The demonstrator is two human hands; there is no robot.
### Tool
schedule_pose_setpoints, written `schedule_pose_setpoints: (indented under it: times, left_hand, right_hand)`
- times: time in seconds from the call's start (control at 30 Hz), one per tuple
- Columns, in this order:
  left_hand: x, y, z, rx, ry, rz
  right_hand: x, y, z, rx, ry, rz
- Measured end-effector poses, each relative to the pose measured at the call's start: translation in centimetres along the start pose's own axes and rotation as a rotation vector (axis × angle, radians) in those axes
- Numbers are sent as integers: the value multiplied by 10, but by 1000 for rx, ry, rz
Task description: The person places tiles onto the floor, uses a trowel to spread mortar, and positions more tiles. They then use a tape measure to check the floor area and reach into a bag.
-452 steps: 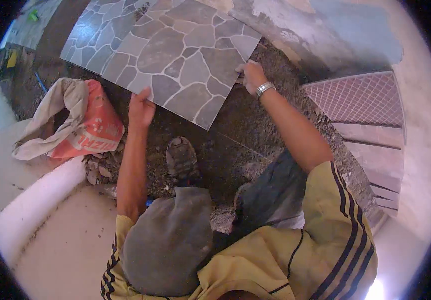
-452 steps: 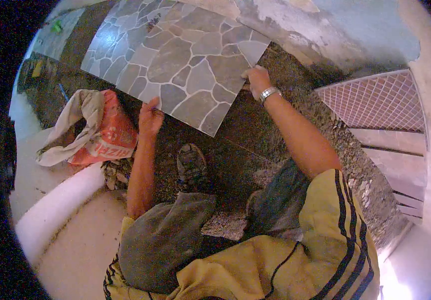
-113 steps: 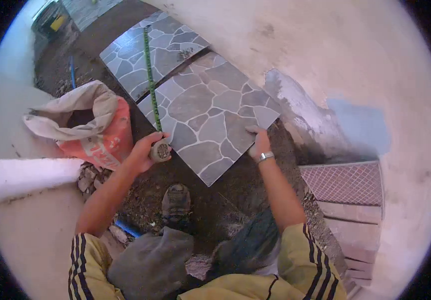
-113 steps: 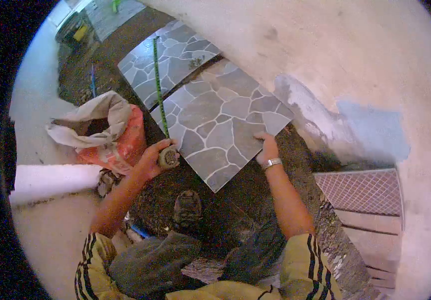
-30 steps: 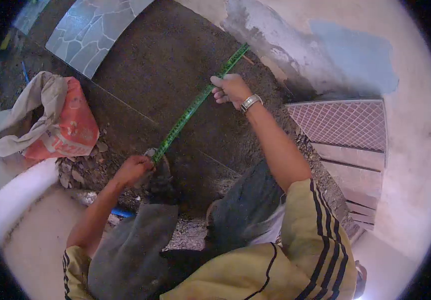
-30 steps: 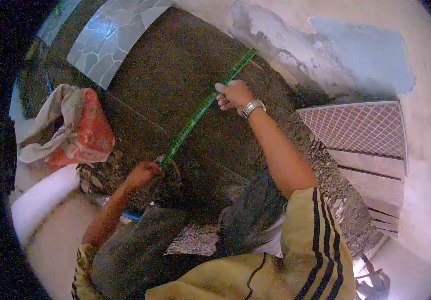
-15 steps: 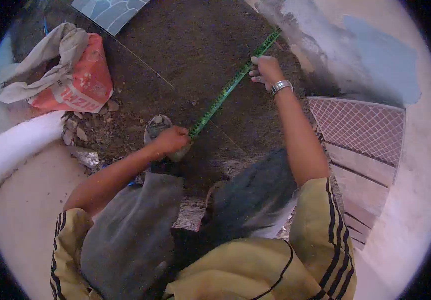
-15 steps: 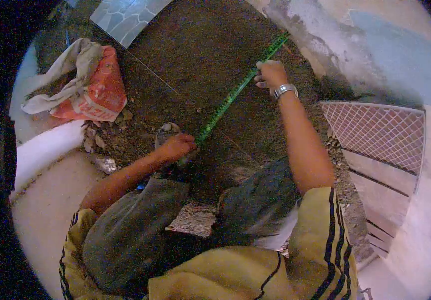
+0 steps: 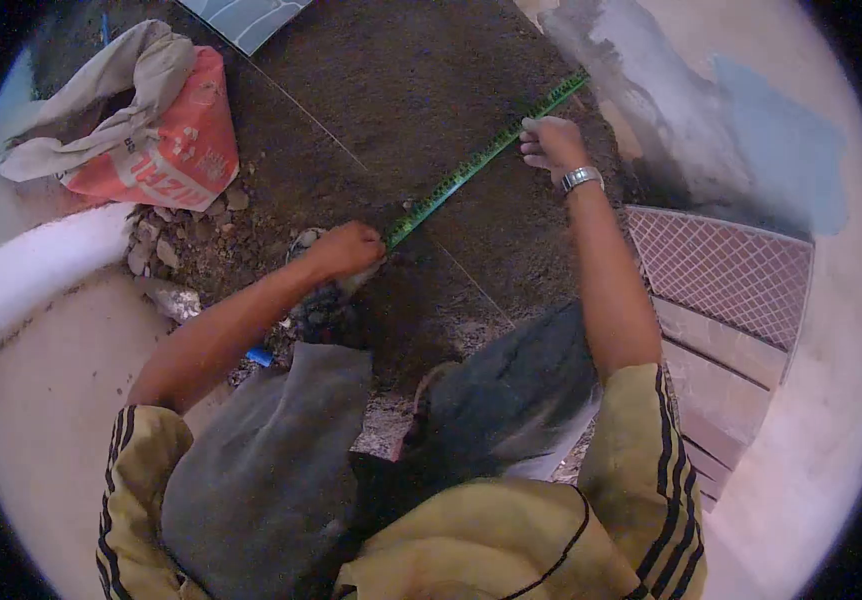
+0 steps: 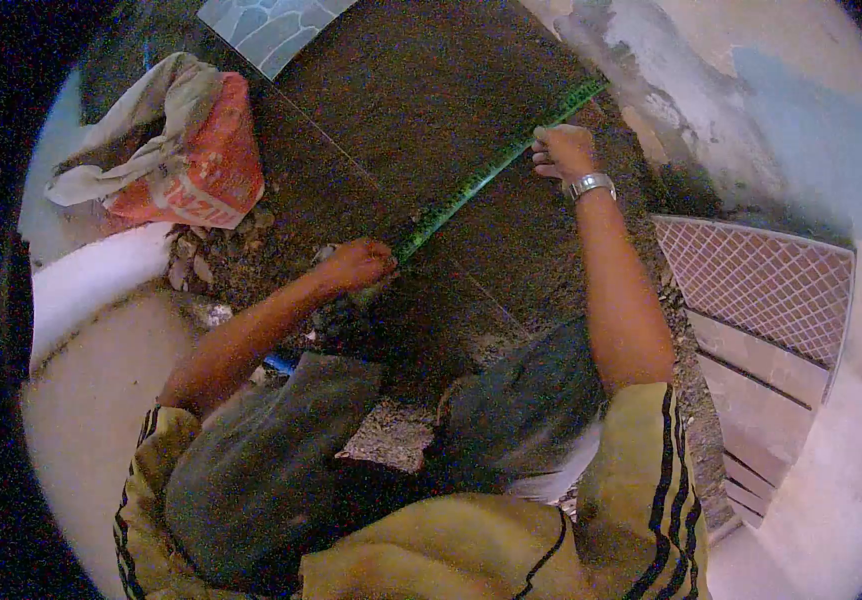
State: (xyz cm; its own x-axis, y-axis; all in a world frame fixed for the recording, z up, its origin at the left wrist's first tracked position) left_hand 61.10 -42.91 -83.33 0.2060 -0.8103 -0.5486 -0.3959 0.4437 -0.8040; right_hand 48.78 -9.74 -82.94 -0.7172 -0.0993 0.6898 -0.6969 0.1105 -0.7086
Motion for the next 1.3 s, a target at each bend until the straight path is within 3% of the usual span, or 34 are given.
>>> schedule_pose_setpoints:
  times: [0.4,0.53,0.67,0.83,0.93,1.03,1.13,1.23,1.3]
  left_hand:
    - [-4,17,3,77,278,99]
    - [-17,18,9,108,429,359]
    - [-23,17,9,122,409,385]
    - [-18,18,9,195,388,270]
    - [-15,8,8,263,344,199]
    - [-5,-13,11,341,250,437]
    - [24,-37,-9,424,-374,204]
    - [22,-64,-67,137,-300,222]
    - [56,-64,-84,63,-306,116]
  right_hand:
    - [4,6,2,-8,-117,-15]
    - [4,9,0,-35,-115,-13]
    - [7,6,0,-27,-97,-19]
    - [7,8,-1,-54,-86,-18]
    - [13,8,-4,-8,-34,-37]
    - [35,0,2,73,115,-157]
    - [64,-20,15,95,173,-318]
    - [86,-23,28,59,176,-376]
    - [100,-25,40,59,143,-388]
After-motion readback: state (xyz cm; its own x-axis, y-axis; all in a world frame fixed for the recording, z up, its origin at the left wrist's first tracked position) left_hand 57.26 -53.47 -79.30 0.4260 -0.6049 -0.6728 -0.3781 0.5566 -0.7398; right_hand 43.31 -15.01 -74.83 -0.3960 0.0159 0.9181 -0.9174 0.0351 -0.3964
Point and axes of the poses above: each hand's wrist, its own y-axis towards the middle knuckle, its own z-axis out of the palm, x = y × z, the point moved 9 cm from there along y, towards the middle knuckle, and after that the axes turned 7 degrees about x, right-handed, at the moved point
